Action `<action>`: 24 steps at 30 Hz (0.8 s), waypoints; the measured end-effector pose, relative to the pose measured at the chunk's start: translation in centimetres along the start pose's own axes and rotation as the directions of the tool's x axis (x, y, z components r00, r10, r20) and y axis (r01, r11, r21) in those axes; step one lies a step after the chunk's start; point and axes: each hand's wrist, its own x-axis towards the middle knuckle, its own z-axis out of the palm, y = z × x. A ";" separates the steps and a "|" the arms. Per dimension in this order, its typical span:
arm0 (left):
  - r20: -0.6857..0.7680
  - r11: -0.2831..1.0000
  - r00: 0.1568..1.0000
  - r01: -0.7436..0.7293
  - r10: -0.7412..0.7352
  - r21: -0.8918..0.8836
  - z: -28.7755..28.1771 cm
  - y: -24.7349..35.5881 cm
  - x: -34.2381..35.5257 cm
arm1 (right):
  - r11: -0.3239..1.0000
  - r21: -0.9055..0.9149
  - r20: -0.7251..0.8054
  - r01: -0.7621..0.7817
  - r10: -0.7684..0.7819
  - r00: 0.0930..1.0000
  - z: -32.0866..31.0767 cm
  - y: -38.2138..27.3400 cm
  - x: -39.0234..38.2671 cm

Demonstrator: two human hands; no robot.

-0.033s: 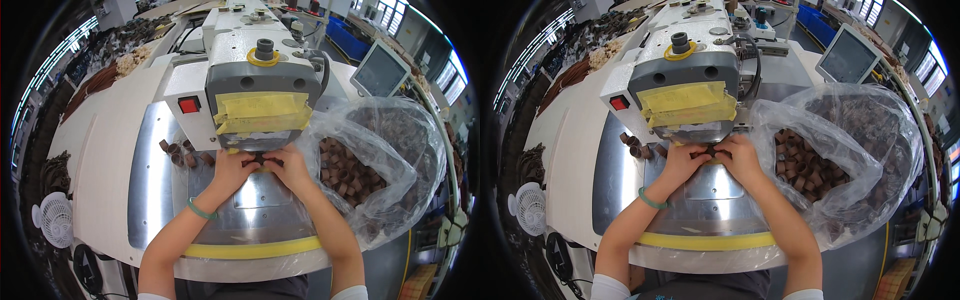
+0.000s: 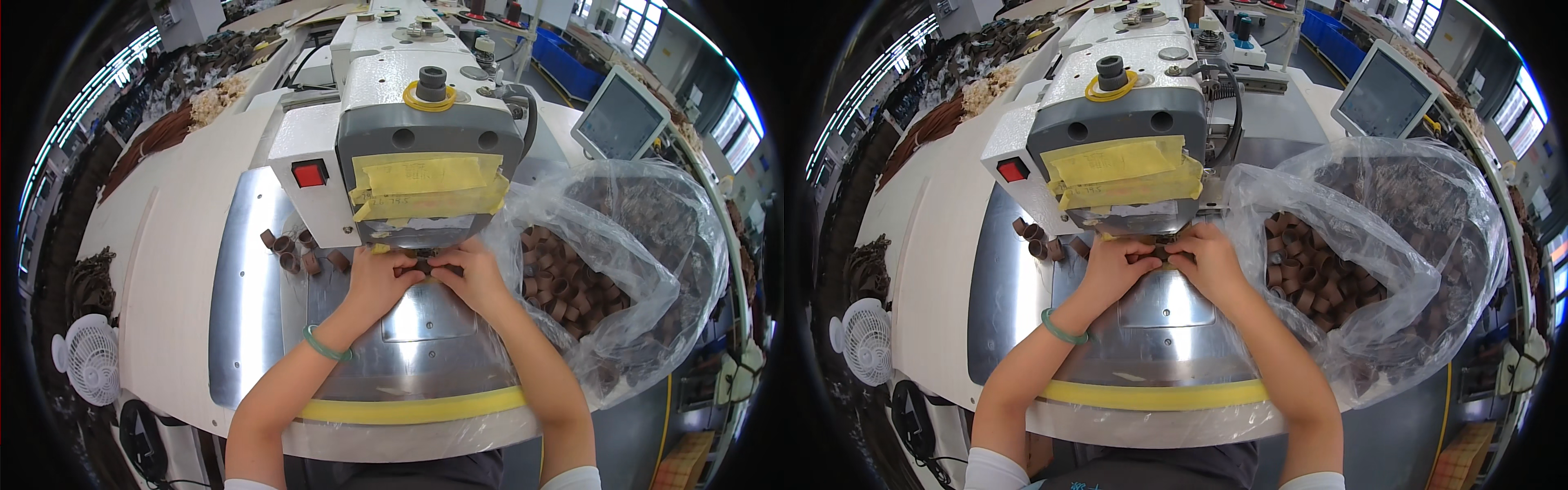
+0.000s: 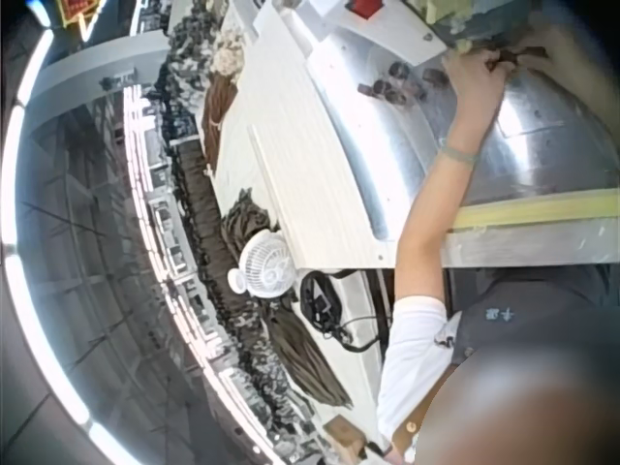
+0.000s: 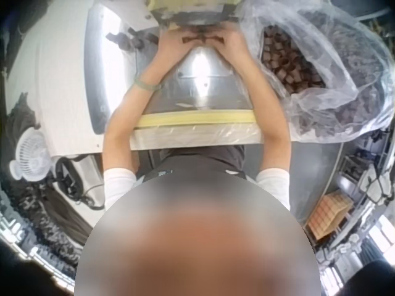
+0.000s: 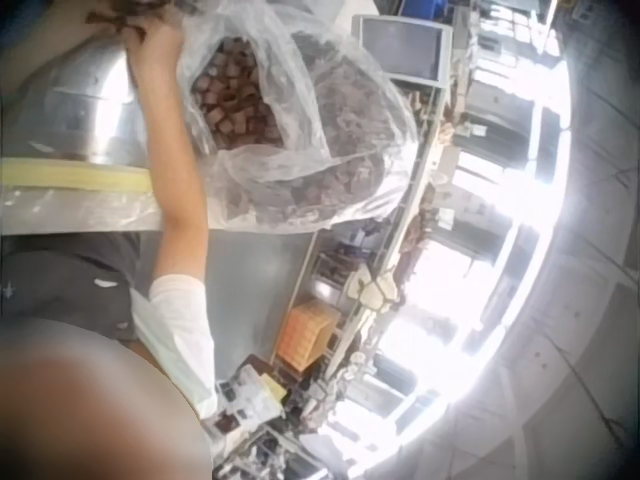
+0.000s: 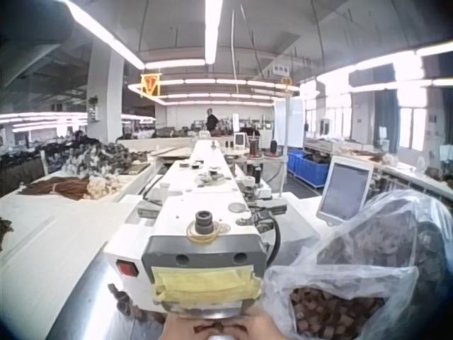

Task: The recorder is using an industrial sewing machine to stitch small rectangular leather pieces together.

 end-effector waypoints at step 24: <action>-0.096 0.995 0.995 0.039 -0.030 0.094 -0.1 0.2 -0.9 | 0.968 -0.168 0.214 0.186 -0.148 0.966 -0.6 -2.0 0.3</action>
